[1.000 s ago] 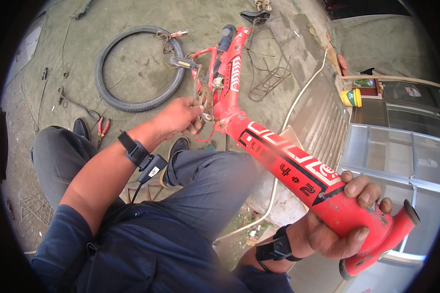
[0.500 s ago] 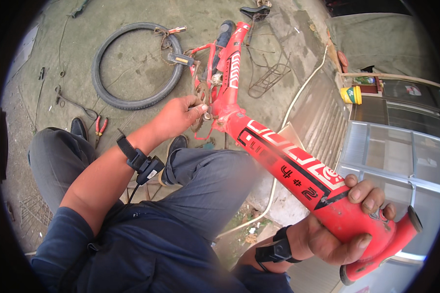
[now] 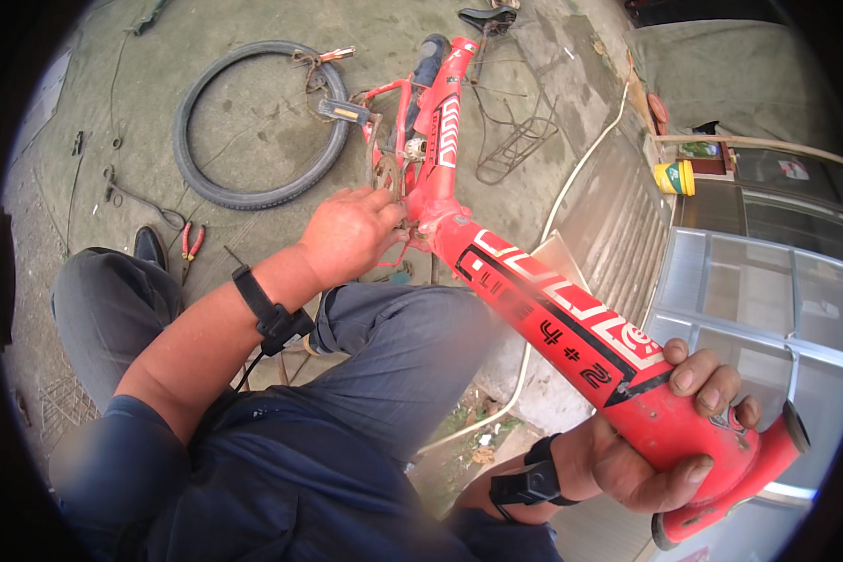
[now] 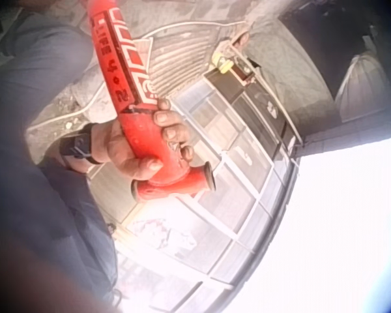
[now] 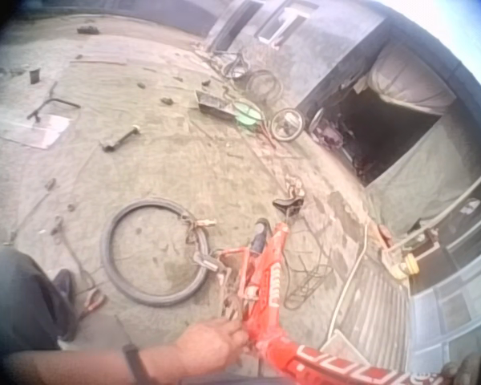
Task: The person cleans the bottom bracket area of a red bicycle frame using a wire brush and a metal rod. They then lift the frame to inspect the bottom bracket shell and surrounding areas.
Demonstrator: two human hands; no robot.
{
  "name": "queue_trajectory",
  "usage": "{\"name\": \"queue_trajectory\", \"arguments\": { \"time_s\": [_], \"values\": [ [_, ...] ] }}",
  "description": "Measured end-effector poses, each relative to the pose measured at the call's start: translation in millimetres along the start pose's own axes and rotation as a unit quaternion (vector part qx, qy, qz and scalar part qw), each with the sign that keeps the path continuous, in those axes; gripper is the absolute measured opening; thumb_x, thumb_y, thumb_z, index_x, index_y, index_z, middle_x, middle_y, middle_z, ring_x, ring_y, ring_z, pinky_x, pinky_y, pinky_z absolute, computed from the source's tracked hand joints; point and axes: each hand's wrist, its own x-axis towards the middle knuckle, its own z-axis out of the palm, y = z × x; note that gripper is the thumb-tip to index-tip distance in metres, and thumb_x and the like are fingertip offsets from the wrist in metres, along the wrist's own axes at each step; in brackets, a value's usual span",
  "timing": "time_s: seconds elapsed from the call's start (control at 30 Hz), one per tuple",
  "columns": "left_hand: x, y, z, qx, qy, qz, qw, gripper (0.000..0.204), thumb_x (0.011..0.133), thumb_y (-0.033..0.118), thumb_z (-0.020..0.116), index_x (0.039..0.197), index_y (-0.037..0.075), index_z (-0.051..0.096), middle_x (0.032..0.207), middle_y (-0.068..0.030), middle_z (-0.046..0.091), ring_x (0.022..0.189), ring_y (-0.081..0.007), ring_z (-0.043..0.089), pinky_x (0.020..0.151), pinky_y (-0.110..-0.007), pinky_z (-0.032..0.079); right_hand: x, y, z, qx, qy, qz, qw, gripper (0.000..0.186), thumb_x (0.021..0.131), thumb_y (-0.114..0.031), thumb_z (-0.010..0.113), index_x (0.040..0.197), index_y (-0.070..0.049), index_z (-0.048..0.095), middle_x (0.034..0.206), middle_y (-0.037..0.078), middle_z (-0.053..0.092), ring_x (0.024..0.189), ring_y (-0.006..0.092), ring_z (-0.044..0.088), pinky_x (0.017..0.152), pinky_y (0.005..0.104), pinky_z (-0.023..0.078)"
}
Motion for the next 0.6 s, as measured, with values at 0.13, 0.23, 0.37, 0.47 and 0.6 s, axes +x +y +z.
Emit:
{"name": "queue_trajectory", "arguments": {
  "time_s": [0.13,0.23,0.37,0.47,0.6],
  "values": [
    [0.7,-5.3,7.5,-0.039,-0.002,-0.025,0.999,0.024,0.090,0.027,0.072,0.104,0.007,0.069,0.094,-0.0110,0.066,0.087,-0.0350,0.067,0.078,-0.047,0.054,-0.8,0.8,-0.9,-0.007,0.000,-0.005,1.000,0.056,0.085,-0.025,0.074,0.131,-0.005,0.049,0.106,0.012,0.053,0.100,0.0282,0.057,0.104,0.0512,0.044],
    [4.7,-9.7,10.2,-0.089,-0.039,-0.076,0.992,0.025,0.096,0.029,0.068,0.108,0.007,0.070,0.096,-0.0138,0.069,0.088,-0.0385,0.068,0.078,-0.049,0.054,-1.4,1.6,-1.1,-0.007,0.003,-0.006,1.000,0.056,0.085,-0.025,0.074,0.131,-0.006,0.049,0.106,0.012,0.053,0.099,0.0280,0.057,0.103,0.0510,0.044],
    [16.3,-17.4,9.7,-0.168,-0.131,-0.148,0.966,0.030,0.102,0.033,0.061,0.110,0.006,0.071,0.098,-0.0176,0.072,0.093,-0.0413,0.068,0.080,-0.049,0.054,-1.0,2.2,-1.6,-0.007,0.000,-0.006,1.000,0.057,0.085,-0.025,0.074,0.132,-0.006,0.049,0.106,0.011,0.053,0.099,0.0277,0.057,0.103,0.0509,0.044],
    [26.0,-26.0,9.7,-0.218,-0.175,-0.174,0.944,0.033,0.104,0.033,0.060,0.110,0.003,0.070,0.097,-0.0193,0.074,0.093,-0.0417,0.068,0.082,-0.048,0.053,-0.5,2.3,-1.6,0.002,-0.006,-0.006,1.000,0.057,0.085,-0.026,0.074,0.132,-0.006,0.049,0.106,0.011,0.053,0.099,0.0275,0.056,0.103,0.0507,0.044],
    [29.5,-32.8,12.8,-0.289,-0.150,-0.182,0.928,0.035,0.102,0.037,0.061,0.105,0.004,0.071,0.094,-0.0212,0.073,0.092,-0.0429,0.069,0.083,-0.051,0.053,-0.4,2.5,-0.5,-0.003,0.003,-0.004,1.000,0.058,0.085,-0.026,0.074,0.133,-0.006,0.049,0.107,0.011,0.053,0.099,0.0273,0.056,0.103,0.0506,0.044]
  ]
}}
